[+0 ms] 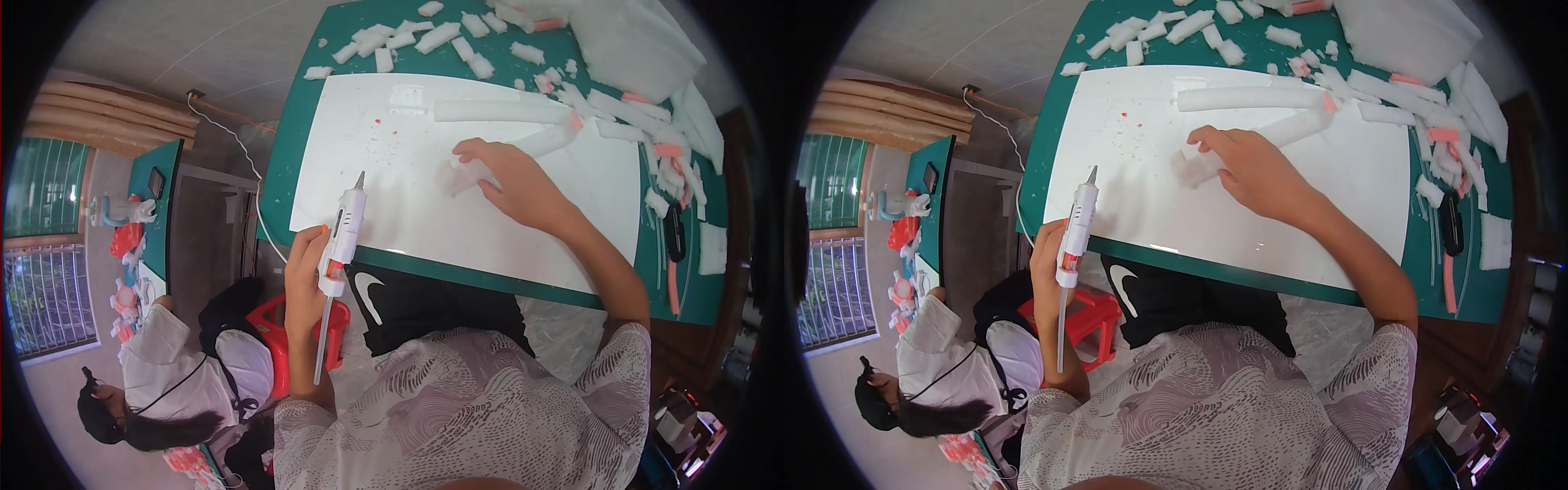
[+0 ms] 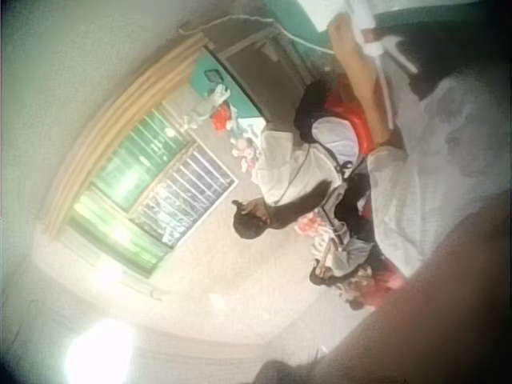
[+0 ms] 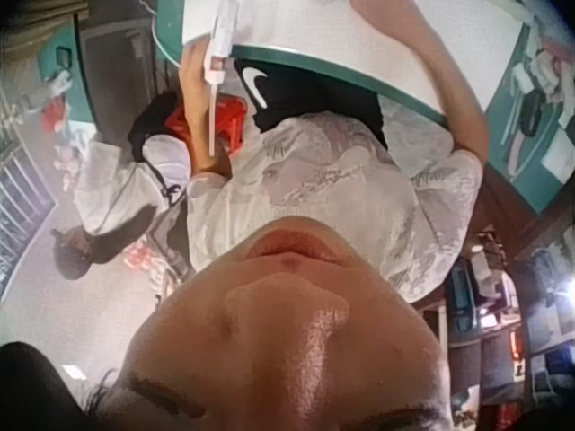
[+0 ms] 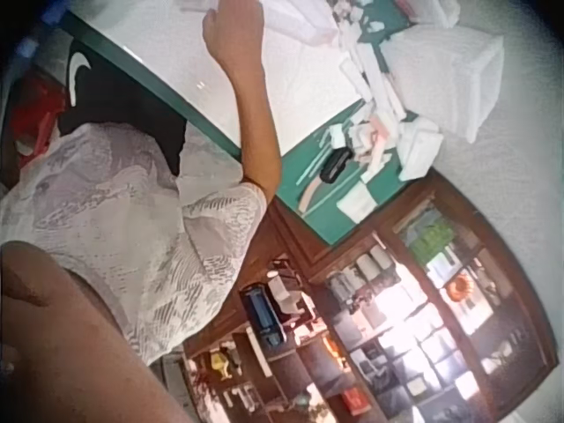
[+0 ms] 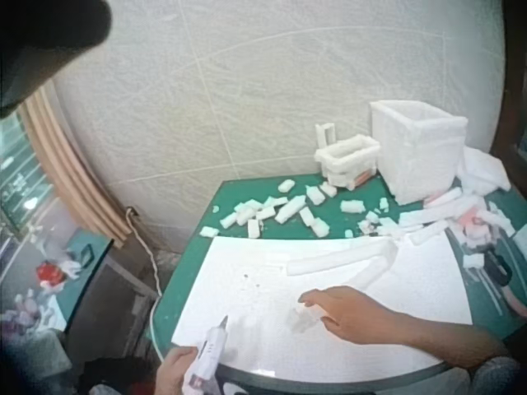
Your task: The person positions foam pieces on a board, applies glue to them using a hot glue gun, and presses the foam pieces together by hand.
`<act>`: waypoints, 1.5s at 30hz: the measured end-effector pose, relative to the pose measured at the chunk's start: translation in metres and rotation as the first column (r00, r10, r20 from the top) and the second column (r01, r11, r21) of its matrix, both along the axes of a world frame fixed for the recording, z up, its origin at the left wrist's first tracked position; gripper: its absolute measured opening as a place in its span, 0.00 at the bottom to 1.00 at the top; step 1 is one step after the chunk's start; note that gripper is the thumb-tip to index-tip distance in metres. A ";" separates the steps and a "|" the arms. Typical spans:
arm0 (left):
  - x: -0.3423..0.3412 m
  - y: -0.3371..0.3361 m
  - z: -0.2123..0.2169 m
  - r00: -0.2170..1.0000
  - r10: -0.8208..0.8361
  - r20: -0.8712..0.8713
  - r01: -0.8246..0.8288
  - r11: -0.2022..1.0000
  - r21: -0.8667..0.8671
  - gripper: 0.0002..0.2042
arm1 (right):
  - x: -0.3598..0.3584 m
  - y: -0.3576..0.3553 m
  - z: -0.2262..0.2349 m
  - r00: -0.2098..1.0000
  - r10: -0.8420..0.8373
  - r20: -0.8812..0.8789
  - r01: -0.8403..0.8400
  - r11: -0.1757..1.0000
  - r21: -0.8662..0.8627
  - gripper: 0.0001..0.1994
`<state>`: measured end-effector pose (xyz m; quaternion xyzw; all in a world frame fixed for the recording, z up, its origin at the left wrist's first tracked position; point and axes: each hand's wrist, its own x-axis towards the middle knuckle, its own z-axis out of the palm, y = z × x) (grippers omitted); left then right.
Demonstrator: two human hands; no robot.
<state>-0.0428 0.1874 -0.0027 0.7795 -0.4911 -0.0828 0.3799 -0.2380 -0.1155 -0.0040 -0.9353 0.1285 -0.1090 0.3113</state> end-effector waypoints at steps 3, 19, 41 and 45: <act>0.005 0.008 -0.005 1.000 0.008 -0.004 -0.009 0.998 -0.063 0.17 | -0.004 -0.005 0.014 0.992 0.101 -0.078 -0.093 0.991 0.093 0.26; 0.009 0.008 -0.008 0.996 -0.019 -0.092 0.014 0.998 -0.057 0.18 | -0.029 -0.016 0.017 0.891 -0.345 -0.294 0.385 0.918 0.090 0.19; 0.019 0.004 -0.025 0.982 -0.146 -0.123 0.133 0.985 -0.108 0.18 | -0.057 0.000 0.057 0.724 -0.033 -0.690 -0.256 0.915 -0.313 0.11; 0.017 0.003 -0.025 0.979 -0.171 -0.108 0.159 0.981 -0.114 0.19 | -0.057 0.007 0.048 0.892 0.005 -0.451 -0.140 0.954 -0.267 0.10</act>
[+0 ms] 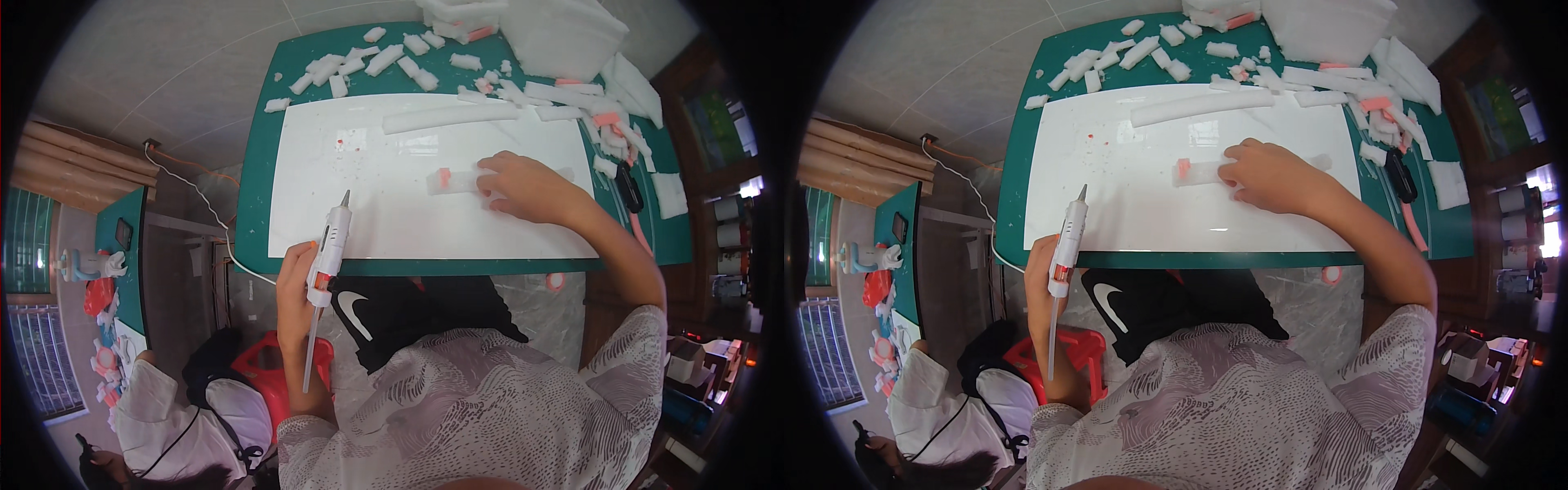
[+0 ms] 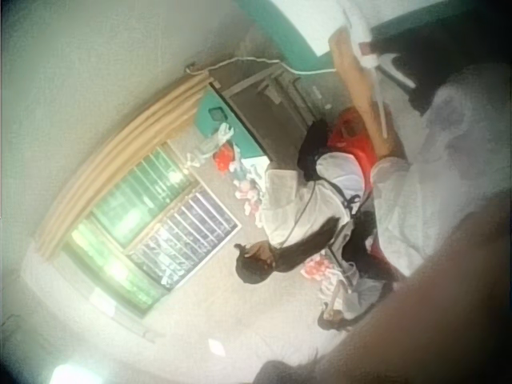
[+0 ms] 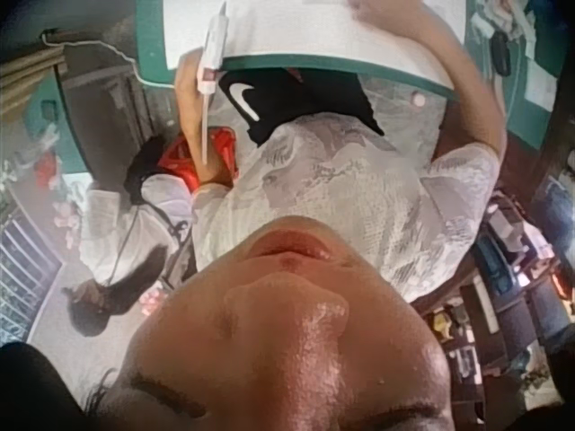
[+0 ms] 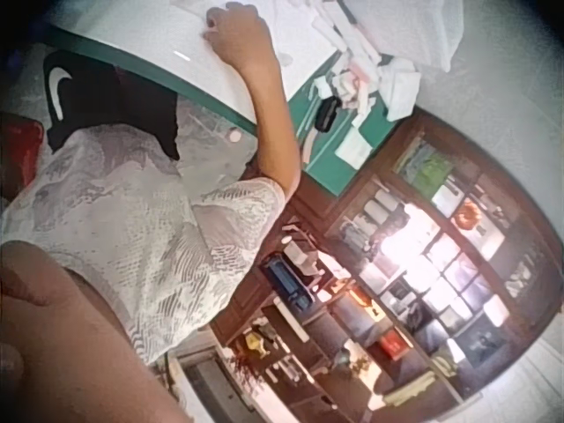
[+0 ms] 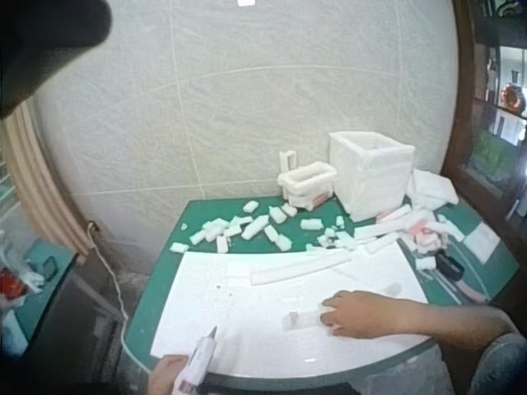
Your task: The person positions foam pieces on a board, applies glue to them using a hot glue gun, and presses the foam pieces together by hand.
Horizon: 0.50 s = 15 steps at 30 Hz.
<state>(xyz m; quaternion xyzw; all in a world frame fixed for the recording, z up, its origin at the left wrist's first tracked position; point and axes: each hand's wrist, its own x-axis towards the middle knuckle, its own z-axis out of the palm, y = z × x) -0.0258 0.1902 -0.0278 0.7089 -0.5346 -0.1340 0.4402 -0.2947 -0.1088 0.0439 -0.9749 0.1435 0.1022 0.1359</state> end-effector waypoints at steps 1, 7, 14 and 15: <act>-0.001 0.000 0.001 0.999 0.005 -0.038 -0.005 1.000 0.003 0.19 | 0.001 0.002 0.000 0.994 -0.028 0.110 0.023 0.999 0.047 0.10; -0.004 -0.017 0.009 0.999 -0.020 -0.039 0.021 0.999 0.043 0.21 | 0.011 0.013 -0.037 0.866 -0.266 0.423 0.202 0.961 0.190 0.15; -0.013 -0.050 0.022 0.937 -0.154 0.312 0.132 0.987 0.091 0.23 | 0.023 -0.002 -0.062 0.836 -0.175 0.521 0.088 0.978 0.189 0.14; -0.015 -0.055 0.024 0.935 -0.152 0.320 0.125 0.987 0.103 0.23 | 0.025 -0.002 -0.063 0.822 -0.178 0.541 0.091 0.979 0.184 0.13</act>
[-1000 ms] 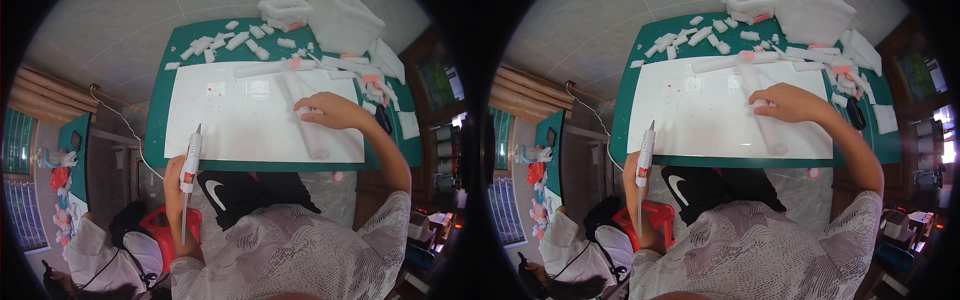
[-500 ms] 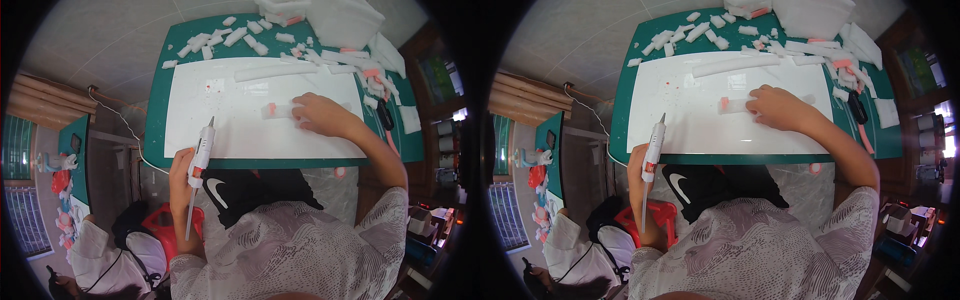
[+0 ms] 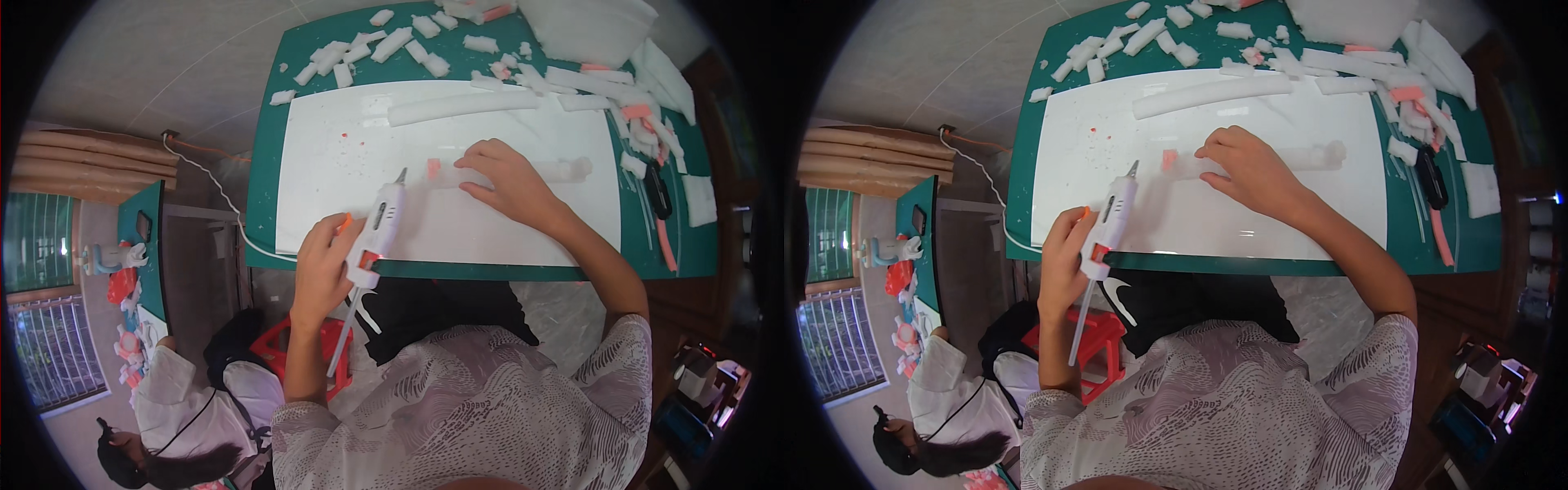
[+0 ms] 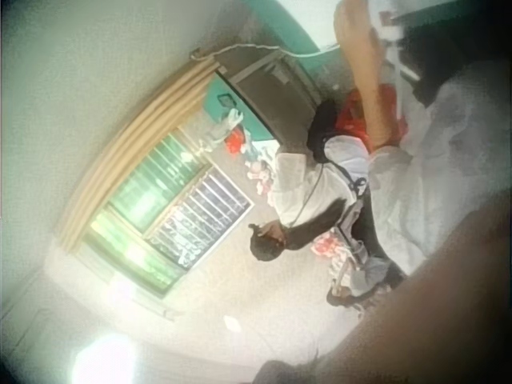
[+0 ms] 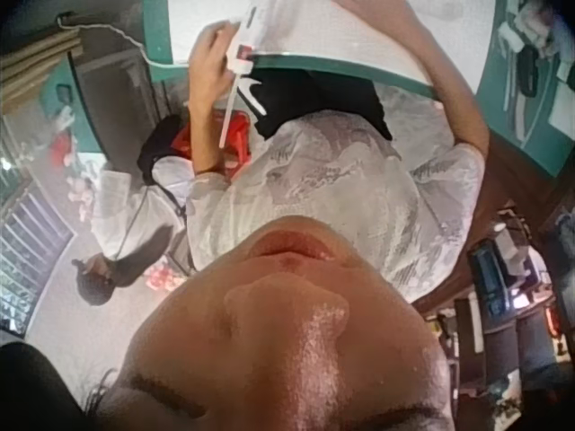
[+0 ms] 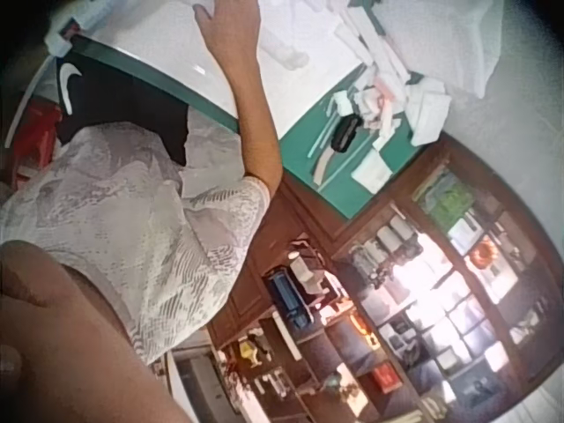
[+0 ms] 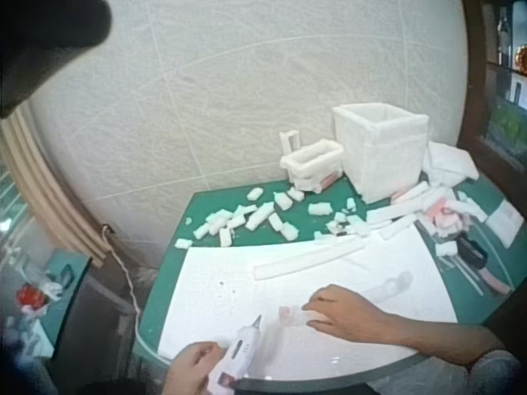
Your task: The person positions foam pieces on a board, applies glue to them using a hot glue gun, and presses the foam pieces together by hand.
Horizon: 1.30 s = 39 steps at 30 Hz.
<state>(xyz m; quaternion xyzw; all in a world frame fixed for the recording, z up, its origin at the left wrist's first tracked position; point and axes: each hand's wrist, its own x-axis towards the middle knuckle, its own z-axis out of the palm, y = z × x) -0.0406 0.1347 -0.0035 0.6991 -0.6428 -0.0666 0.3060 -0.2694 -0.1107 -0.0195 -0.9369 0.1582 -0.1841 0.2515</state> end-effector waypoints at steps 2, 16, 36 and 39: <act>-0.005 -0.009 0.006 0.995 -0.030 0.096 0.028 0.999 0.027 0.27 | 0.003 0.000 -0.002 0.999 -0.006 0.032 0.006 1.000 0.003 0.12; -0.026 -0.021 0.017 0.943 -0.025 0.332 -0.014 0.993 0.113 0.31 | 0.003 -0.009 -0.024 0.982 0.031 0.184 -0.034 0.999 0.013 0.11; -0.035 -0.018 0.012 0.926 0.006 0.377 -0.032 0.998 0.060 0.30 | 0.002 -0.007 -0.026 0.988 0.012 0.156 -0.018 0.999 0.038 0.13; -0.035 -0.018 0.011 0.926 0.017 0.377 -0.040 0.998 0.051 0.30 | 0.003 -0.007 -0.026 0.988 0.013 0.156 -0.019 0.999 0.039 0.12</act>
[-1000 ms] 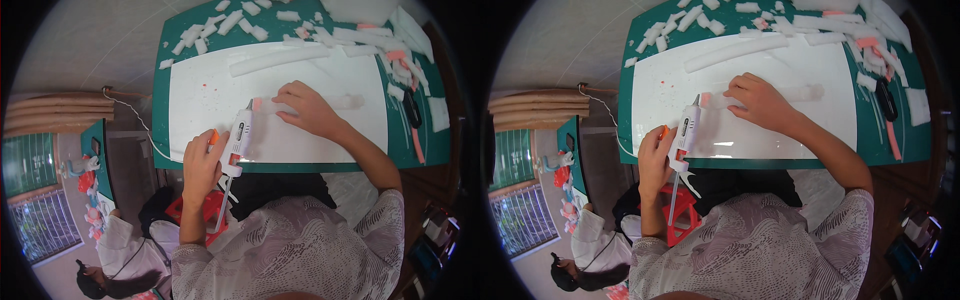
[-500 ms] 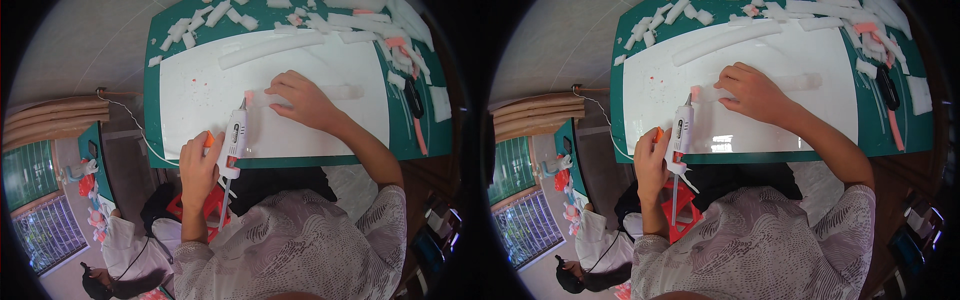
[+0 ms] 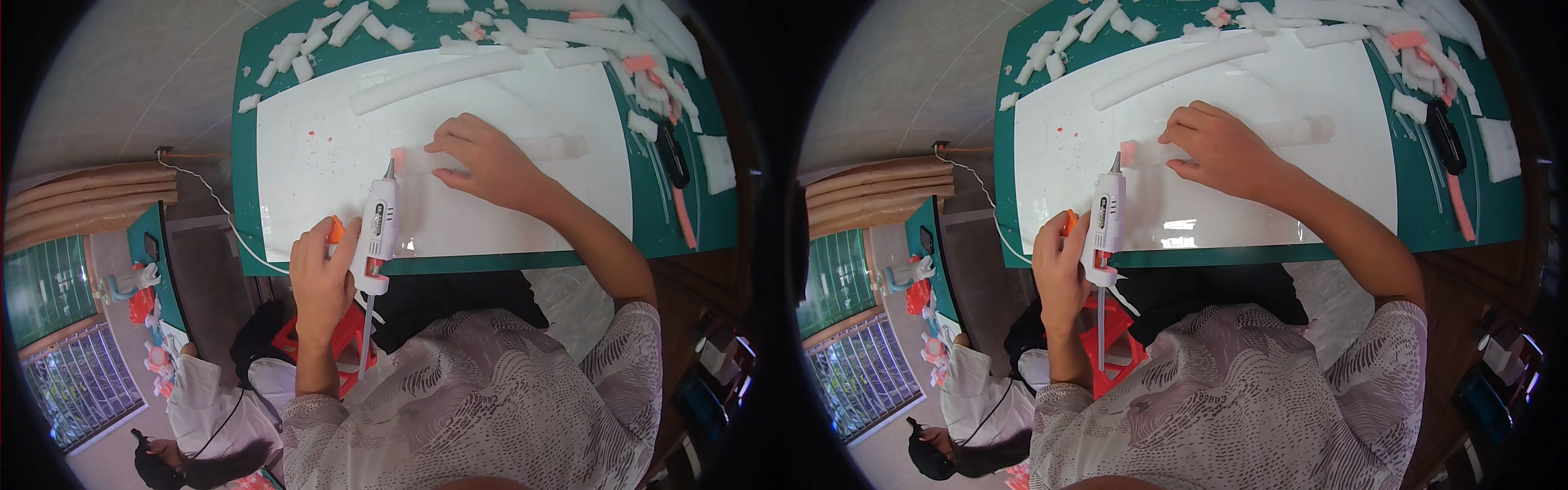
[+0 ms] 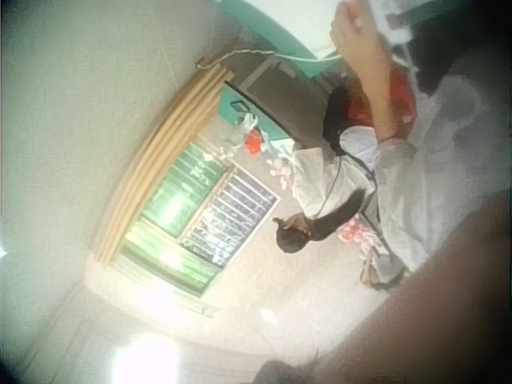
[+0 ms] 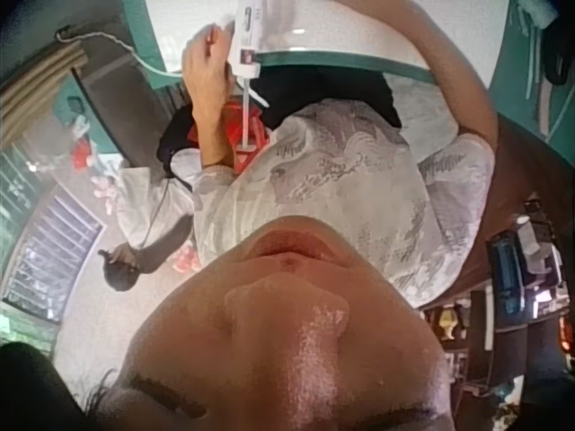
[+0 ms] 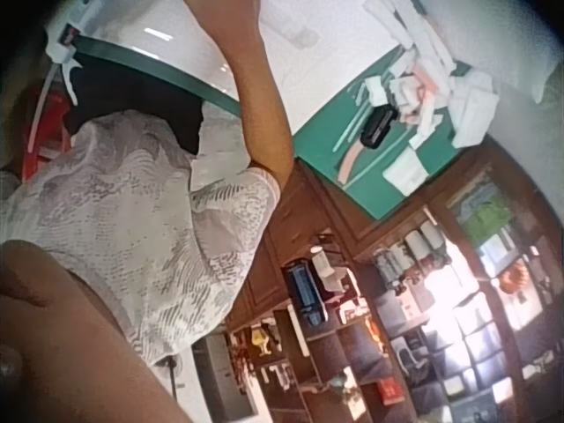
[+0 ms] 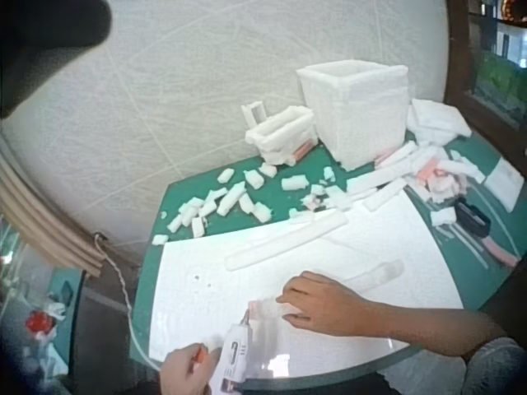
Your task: The person positions foam pieces on a board, applies glue to them using a hot glue gun, and presses the foam pieces together by hand.
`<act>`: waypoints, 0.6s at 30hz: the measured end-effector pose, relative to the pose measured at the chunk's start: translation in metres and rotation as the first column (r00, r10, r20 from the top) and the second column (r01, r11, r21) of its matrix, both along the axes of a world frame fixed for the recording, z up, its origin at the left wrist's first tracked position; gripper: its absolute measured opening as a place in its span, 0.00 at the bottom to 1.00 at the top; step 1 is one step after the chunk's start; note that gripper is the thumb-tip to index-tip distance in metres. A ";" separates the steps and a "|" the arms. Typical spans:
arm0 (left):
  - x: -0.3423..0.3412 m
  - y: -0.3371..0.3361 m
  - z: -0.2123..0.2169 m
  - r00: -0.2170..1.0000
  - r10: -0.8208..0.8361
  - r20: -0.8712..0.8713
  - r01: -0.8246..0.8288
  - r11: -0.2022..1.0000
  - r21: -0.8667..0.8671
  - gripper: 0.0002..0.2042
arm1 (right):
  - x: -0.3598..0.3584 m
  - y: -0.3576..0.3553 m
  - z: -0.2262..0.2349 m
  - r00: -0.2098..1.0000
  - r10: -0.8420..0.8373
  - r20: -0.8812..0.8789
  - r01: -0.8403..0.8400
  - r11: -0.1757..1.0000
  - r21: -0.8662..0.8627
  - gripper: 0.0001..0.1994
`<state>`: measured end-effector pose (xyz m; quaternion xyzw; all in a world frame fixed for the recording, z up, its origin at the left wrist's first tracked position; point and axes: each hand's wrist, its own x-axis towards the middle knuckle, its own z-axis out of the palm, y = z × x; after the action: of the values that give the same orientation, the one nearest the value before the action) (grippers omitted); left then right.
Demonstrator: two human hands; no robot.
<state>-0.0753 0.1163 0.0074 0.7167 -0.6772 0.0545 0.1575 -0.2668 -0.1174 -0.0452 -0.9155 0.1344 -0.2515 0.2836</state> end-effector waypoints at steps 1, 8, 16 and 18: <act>0.000 -0.001 0.000 1.000 -0.003 0.000 0.003 1.000 0.001 0.30 | 0.000 0.000 0.000 1.000 0.003 0.004 -0.003 1.000 0.000 0.12; -0.001 -0.001 0.000 0.999 0.005 0.043 -0.007 0.999 0.035 0.30 | -0.001 0.000 0.000 1.000 0.000 0.004 0.000 1.000 -0.002 0.12; -0.001 0.001 -0.002 0.999 0.008 0.044 -0.009 1.000 0.021 0.29 | 0.000 0.001 0.000 1.000 -0.004 0.000 0.004 1.000 0.011 0.12; -0.002 0.000 -0.001 0.999 0.011 0.040 -0.012 1.000 0.025 0.28 | 0.000 0.000 0.000 1.000 -0.001 0.006 0.001 1.000 0.007 0.12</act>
<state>-0.0774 0.1163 0.0068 0.7213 -0.6766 0.0612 0.1346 -0.2664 -0.1170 -0.0448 -0.9138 0.1348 -0.2539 0.2870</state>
